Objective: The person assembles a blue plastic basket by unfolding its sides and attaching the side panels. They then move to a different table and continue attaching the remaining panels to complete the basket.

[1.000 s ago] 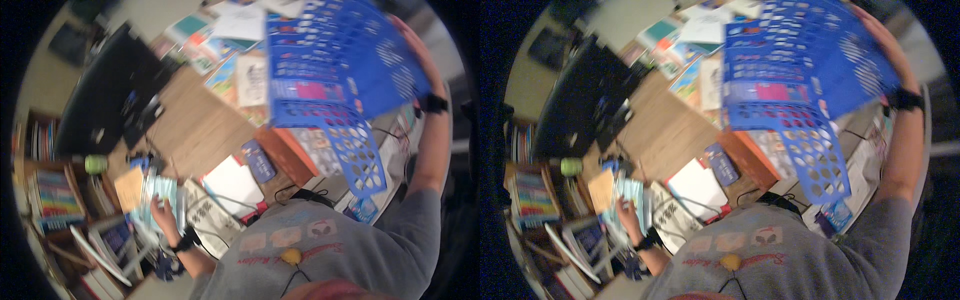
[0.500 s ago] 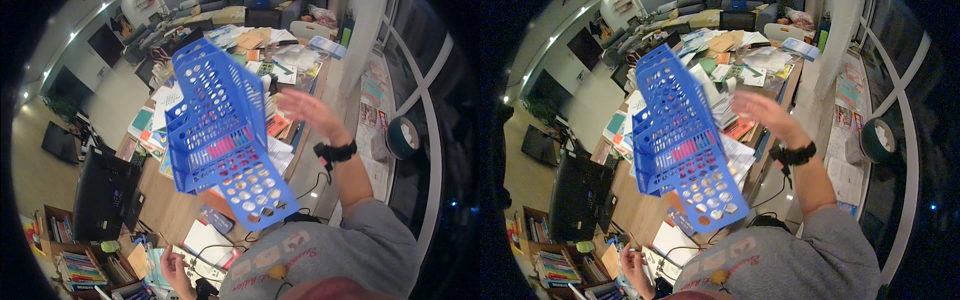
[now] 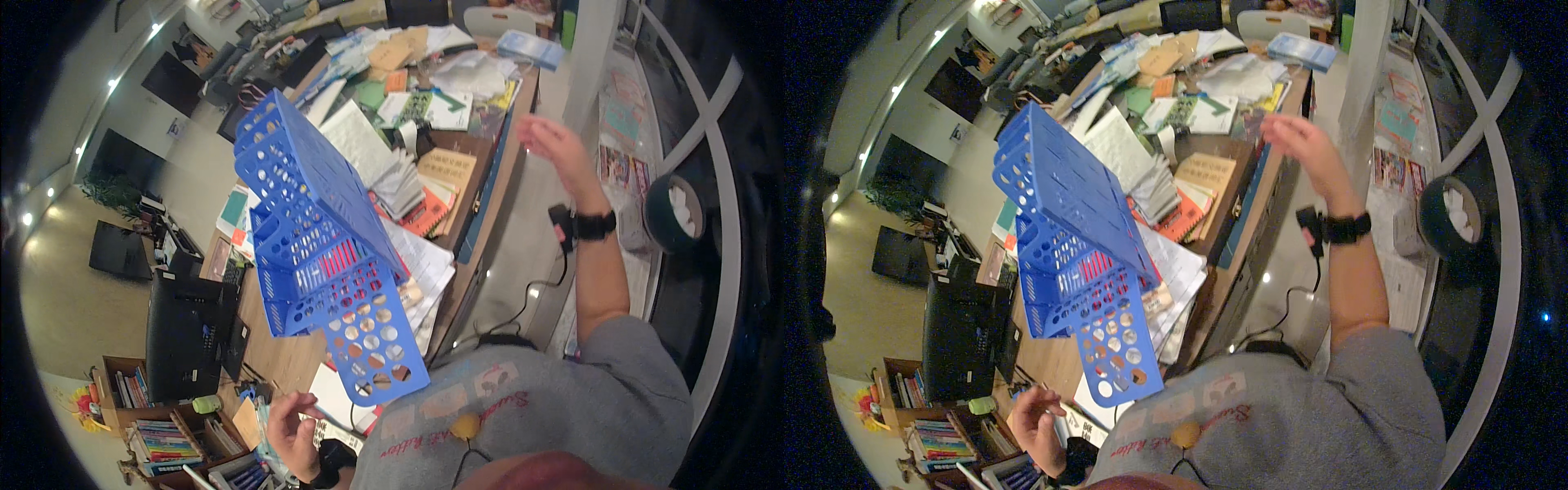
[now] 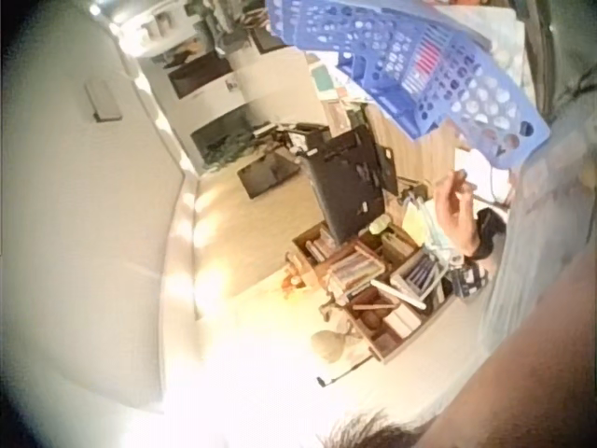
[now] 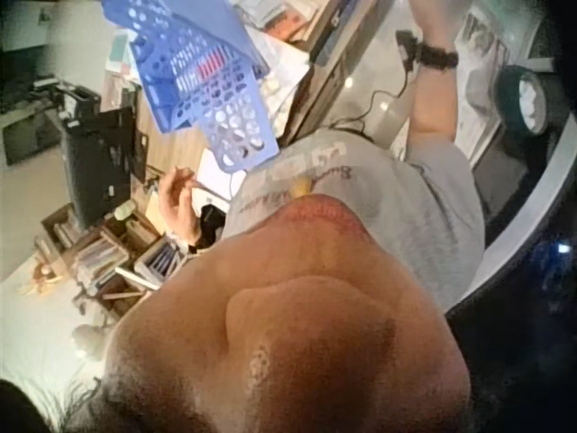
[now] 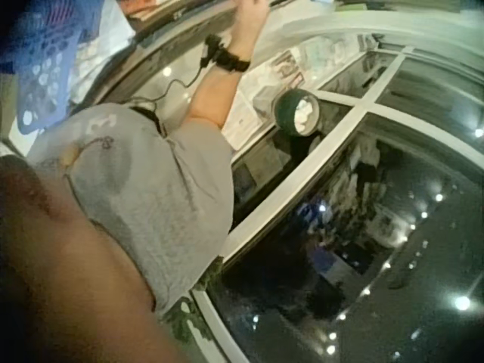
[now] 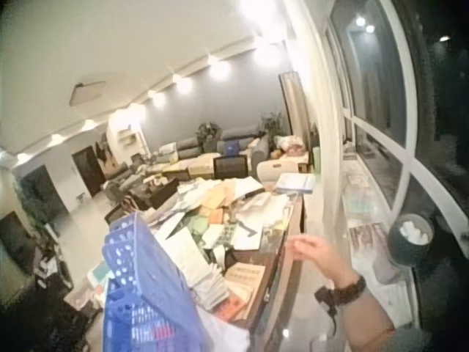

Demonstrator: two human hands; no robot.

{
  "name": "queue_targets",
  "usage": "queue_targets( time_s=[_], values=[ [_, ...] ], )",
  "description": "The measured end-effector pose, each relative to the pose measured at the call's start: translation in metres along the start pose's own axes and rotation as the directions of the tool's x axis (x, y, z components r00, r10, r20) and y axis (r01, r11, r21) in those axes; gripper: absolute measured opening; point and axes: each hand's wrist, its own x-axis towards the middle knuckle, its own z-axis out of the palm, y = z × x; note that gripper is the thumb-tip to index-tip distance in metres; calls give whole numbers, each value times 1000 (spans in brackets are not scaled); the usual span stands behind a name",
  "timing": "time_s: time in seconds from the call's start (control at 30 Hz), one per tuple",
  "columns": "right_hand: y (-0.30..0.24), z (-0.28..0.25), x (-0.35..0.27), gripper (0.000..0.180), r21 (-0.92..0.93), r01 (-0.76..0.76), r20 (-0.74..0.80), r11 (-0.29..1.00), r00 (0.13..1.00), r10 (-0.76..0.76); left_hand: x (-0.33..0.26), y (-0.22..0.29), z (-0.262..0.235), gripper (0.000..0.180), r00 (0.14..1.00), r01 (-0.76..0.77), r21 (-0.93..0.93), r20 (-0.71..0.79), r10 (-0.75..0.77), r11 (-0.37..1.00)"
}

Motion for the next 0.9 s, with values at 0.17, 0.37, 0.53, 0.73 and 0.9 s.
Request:
queue_targets(
  time_s=[0.17,0.37,0.53,0.73,0.9],
  values=[
    [18,-35,55,46,-182,-77,-19,980,997,75,-3,-8,-19,47,982,-108,139,-138,127,984],
    [41,-104,199,43,-330,-140,-79,934,990,121,7,12,-34,37,939,-63,337,-299,170,939],
    [113,-168,372,44,-154,-281,-246,947,940,238,19,57,6,31,772,215,505,-612,171,836],
    [230,-221,512,49,-896,-96,-20,435,984,176,62,117,103,26,771,270,620,-598,220,737],
    [275,-209,561,46,-524,-463,-328,715,884,332,86,137,180,38,838,286,574,-539,90,767]
  ],
)
